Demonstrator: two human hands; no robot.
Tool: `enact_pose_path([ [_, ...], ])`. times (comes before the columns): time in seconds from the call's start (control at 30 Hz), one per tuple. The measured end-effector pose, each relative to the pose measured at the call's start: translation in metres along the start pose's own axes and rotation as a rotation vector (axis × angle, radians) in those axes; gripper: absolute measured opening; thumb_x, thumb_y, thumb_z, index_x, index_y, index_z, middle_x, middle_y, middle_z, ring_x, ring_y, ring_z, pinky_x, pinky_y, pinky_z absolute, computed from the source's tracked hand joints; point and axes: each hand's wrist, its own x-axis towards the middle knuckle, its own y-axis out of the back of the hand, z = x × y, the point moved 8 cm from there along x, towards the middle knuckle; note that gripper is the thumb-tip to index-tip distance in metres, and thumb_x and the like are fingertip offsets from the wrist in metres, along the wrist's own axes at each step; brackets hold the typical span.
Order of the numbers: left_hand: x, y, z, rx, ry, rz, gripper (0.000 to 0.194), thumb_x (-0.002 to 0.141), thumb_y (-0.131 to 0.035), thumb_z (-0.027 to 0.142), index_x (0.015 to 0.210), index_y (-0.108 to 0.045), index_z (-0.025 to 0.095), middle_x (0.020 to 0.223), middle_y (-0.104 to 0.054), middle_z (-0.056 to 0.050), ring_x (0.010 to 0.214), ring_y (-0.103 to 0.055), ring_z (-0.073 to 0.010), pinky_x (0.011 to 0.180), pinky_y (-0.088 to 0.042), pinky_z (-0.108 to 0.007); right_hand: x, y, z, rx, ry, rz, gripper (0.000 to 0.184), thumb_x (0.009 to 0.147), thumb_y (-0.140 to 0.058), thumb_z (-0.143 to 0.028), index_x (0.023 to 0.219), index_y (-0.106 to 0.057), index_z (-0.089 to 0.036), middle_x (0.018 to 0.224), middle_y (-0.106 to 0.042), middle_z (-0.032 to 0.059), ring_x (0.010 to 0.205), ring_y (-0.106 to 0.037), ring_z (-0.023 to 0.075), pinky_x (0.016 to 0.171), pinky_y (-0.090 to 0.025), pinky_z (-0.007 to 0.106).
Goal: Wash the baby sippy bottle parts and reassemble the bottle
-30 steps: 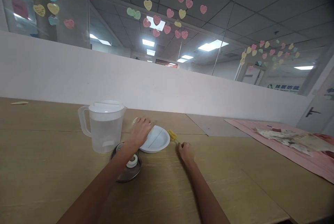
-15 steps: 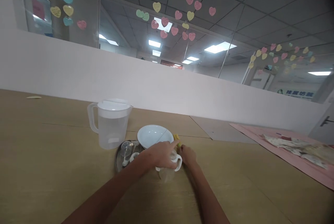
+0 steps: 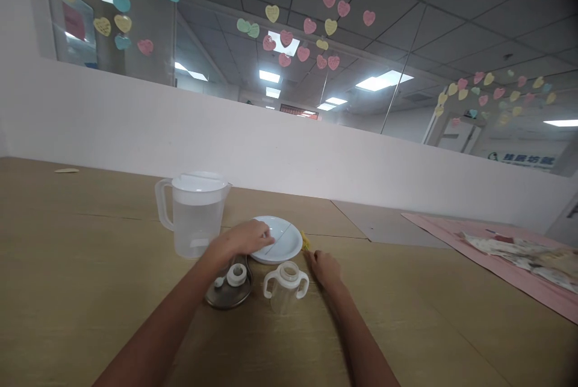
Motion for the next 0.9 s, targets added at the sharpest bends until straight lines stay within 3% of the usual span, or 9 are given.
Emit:
enact_pose_path([
  [0.13, 0.0, -0.005, -0.049, 0.051, 0.201, -0.113, 0.013, 0.068, -0.047, 0.016, 0.067, -0.059, 0.012, 0.06, -0.059, -0.005, 0.055, -0.053, -0.0161, 0.053, -0.041, -0.027, -0.004, 0.029, 0.01, 0.135, -0.073, 0.215, 0.05, 0.087, -0.025, -0.048, 0.081, -0.063, -0.017, 0.081, -0.066, 0.0106, 0.073, -0.061, 0.0201, 0.055, -0.033, 0.025],
  [0.23, 0.002, -0.021, -0.068, -0.021, 0.248, -0.221, 0.013, 0.063, -0.05, 0.013, 0.07, -0.061, 0.013, 0.064, -0.062, -0.005, 0.049, -0.052, -0.0134, 0.048, -0.041, -0.024, -0.009, 0.059, 0.007, 0.264, -0.107, 0.408, 0.054, 0.088, -0.02, -0.048, 0.072, -0.063, -0.018, 0.071, -0.066, 0.0088, 0.066, -0.059, 0.0179, 0.052, -0.029, 0.025],
  [0.43, 0.018, -0.051, -0.085, 0.004, 0.322, -0.27, 0.013, 0.053, -0.058, 0.015, 0.065, -0.063, 0.013, 0.057, -0.063, -0.007, 0.054, -0.057, -0.0185, 0.053, -0.046, -0.03, 0.008, 0.088, -0.063, 0.458, 0.114, 0.453, 0.058, 0.086, -0.021, -0.05, 0.06, -0.062, -0.018, 0.064, -0.064, 0.0065, 0.063, -0.056, 0.0166, 0.055, -0.031, 0.024],
  [0.53, 0.022, -0.061, -0.094, 0.036, 0.362, -0.286, 0.012, 0.051, -0.062, 0.019, 0.062, -0.064, 0.015, 0.05, -0.061, -0.006, 0.056, -0.059, -0.0212, 0.057, -0.048, -0.033, 0.025, 0.083, -0.094, 0.639, 0.214, 0.377, 0.06, 0.085, -0.018, -0.049, 0.057, -0.061, -0.018, 0.06, -0.061, 0.0041, 0.062, -0.055, 0.0157, 0.057, -0.033, 0.023],
  [0.63, 0.023, -0.068, -0.1, 0.05, 0.4, -0.306, 0.01, 0.052, -0.062, 0.02, 0.061, -0.065, 0.016, 0.048, -0.061, -0.007, 0.055, -0.059, -0.0217, 0.057, -0.048, -0.033, 0.039, 0.065, -0.11, 0.741, 0.273, 0.252, 0.058, 0.083, -0.02, -0.049, 0.058, -0.062, -0.017, 0.057, -0.057, 0.0022, 0.056, -0.052, 0.0139, 0.053, -0.033, 0.022],
  [0.8, 0.022, -0.071, -0.099, 0.049, 0.412, -0.321, 0.006, 0.055, -0.059, 0.015, 0.058, -0.064, 0.013, 0.052, -0.063, -0.008, 0.052, -0.058, -0.0198, 0.055, -0.048, -0.031, 0.048, 0.032, -0.111, 0.776, 0.3, 0.048, 0.052, 0.081, -0.026, -0.049, 0.068, -0.064, -0.015, 0.048, -0.049, -0.0021, 0.042, -0.039, 0.0094, 0.044, -0.028, 0.02],
  [0.9, 0.021, -0.06, -0.093, 0.052, 0.383, -0.263, 0.003, 0.054, -0.061, 0.015, 0.055, -0.062, 0.013, 0.051, -0.063, -0.008, 0.053, -0.059, -0.0205, 0.055, -0.047, -0.031, 0.048, 0.032, -0.104, 0.777, 0.281, 0.109, 0.055, 0.082, -0.023, -0.05, 0.07, -0.063, -0.014, 0.051, -0.05, -0.001, 0.046, -0.043, 0.0099, 0.048, -0.031, 0.02],
])
